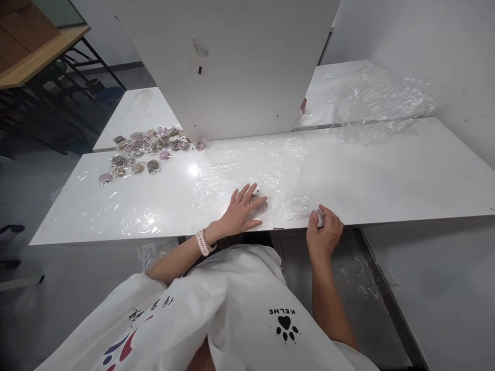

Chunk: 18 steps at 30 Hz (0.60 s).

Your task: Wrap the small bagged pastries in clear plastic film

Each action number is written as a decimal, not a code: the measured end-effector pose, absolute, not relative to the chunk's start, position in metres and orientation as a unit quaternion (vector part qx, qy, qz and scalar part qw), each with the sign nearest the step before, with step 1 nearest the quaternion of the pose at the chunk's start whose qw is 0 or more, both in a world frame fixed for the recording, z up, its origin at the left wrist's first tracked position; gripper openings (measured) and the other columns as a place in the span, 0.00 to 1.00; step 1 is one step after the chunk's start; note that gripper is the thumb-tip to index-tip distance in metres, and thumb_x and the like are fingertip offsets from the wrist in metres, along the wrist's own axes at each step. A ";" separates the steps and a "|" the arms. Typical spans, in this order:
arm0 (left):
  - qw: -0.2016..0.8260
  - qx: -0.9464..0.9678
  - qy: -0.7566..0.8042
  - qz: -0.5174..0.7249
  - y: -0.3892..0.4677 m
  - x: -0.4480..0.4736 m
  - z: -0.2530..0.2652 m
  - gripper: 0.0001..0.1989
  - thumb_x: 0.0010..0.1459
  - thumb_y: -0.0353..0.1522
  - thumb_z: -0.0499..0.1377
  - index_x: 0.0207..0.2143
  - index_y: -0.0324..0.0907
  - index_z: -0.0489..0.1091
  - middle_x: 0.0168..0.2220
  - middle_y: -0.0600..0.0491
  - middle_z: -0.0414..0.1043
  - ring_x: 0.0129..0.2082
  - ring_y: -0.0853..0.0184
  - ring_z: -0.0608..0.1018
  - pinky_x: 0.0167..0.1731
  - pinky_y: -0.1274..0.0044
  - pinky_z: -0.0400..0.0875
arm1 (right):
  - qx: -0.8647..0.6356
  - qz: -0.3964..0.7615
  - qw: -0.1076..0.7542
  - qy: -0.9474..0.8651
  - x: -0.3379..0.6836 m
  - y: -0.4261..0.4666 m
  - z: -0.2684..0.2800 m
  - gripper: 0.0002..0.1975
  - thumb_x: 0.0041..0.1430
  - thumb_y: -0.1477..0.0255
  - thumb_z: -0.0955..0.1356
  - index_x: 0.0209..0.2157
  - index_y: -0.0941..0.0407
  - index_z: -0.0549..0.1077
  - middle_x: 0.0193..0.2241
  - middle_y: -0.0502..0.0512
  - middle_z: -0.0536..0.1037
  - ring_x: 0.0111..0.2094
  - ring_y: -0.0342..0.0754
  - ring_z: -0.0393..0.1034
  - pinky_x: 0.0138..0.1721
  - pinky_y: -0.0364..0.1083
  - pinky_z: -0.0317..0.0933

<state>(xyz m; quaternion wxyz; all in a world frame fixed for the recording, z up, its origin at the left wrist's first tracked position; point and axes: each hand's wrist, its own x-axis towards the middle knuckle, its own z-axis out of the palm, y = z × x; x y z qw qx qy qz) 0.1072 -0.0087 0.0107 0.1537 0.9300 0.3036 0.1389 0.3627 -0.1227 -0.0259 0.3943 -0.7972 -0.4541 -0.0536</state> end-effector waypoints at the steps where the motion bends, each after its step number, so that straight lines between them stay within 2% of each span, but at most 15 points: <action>1: 0.149 0.926 0.313 0.146 -0.011 0.103 0.013 0.35 0.63 0.43 0.62 0.68 0.50 0.54 0.74 0.40 0.42 0.73 0.44 0.48 0.66 0.47 0.52 | -0.802 -0.041 0.388 -0.452 0.363 -0.122 -0.026 0.23 0.68 0.57 0.62 0.52 0.58 0.75 0.49 0.67 0.78 0.51 0.63 0.70 0.54 0.63 0.61; 4: 0.121 0.921 0.333 0.164 -0.014 0.105 0.014 0.28 0.63 0.37 0.63 0.64 0.49 0.60 0.69 0.40 0.55 0.69 0.47 0.59 0.62 0.53 0.61 | -0.798 -0.038 0.377 -0.469 0.350 -0.116 -0.021 0.22 0.67 0.57 0.63 0.52 0.56 0.75 0.52 0.66 0.78 0.54 0.64 0.68 0.54 0.64 0.60; 8: 0.088 0.932 0.312 0.161 -0.009 0.125 0.007 0.18 0.66 0.28 0.57 0.56 0.46 0.65 0.56 0.43 0.71 0.57 0.55 0.73 0.55 0.59 0.67 | -0.763 -0.080 0.378 -0.518 0.323 -0.102 -0.006 0.17 0.69 0.64 0.62 0.51 0.54 0.76 0.52 0.63 0.78 0.54 0.62 0.68 0.56 0.62 0.58; 11: 0.114 0.931 0.301 0.175 -0.011 0.127 0.010 0.19 0.65 0.23 0.54 0.57 0.43 0.63 0.52 0.44 0.73 0.52 0.57 0.74 0.50 0.64 0.71 | -0.701 -0.050 0.371 -0.607 0.312 -0.090 0.004 0.16 0.69 0.68 0.61 0.52 0.52 0.76 0.51 0.61 0.78 0.54 0.58 0.69 0.57 0.59 0.58; 14: 0.152 0.912 0.304 0.231 -0.016 0.105 0.021 0.22 0.64 0.25 0.54 0.60 0.43 0.58 0.52 0.44 0.72 0.52 0.57 0.72 0.50 0.64 0.73 | -0.644 0.005 0.361 -0.675 0.312 -0.081 0.003 0.18 0.70 0.68 0.61 0.56 0.51 0.74 0.54 0.60 0.77 0.56 0.55 0.68 0.58 0.56 0.60; 18: 0.150 0.894 0.340 0.252 -0.011 0.067 0.025 0.18 0.65 0.27 0.55 0.57 0.41 0.61 0.49 0.44 0.71 0.51 0.57 0.71 0.47 0.65 0.73 | -0.648 0.024 0.307 -0.696 0.320 -0.077 -0.012 0.18 0.70 0.67 0.61 0.55 0.52 0.75 0.56 0.59 0.76 0.56 0.57 0.68 0.56 0.57 0.62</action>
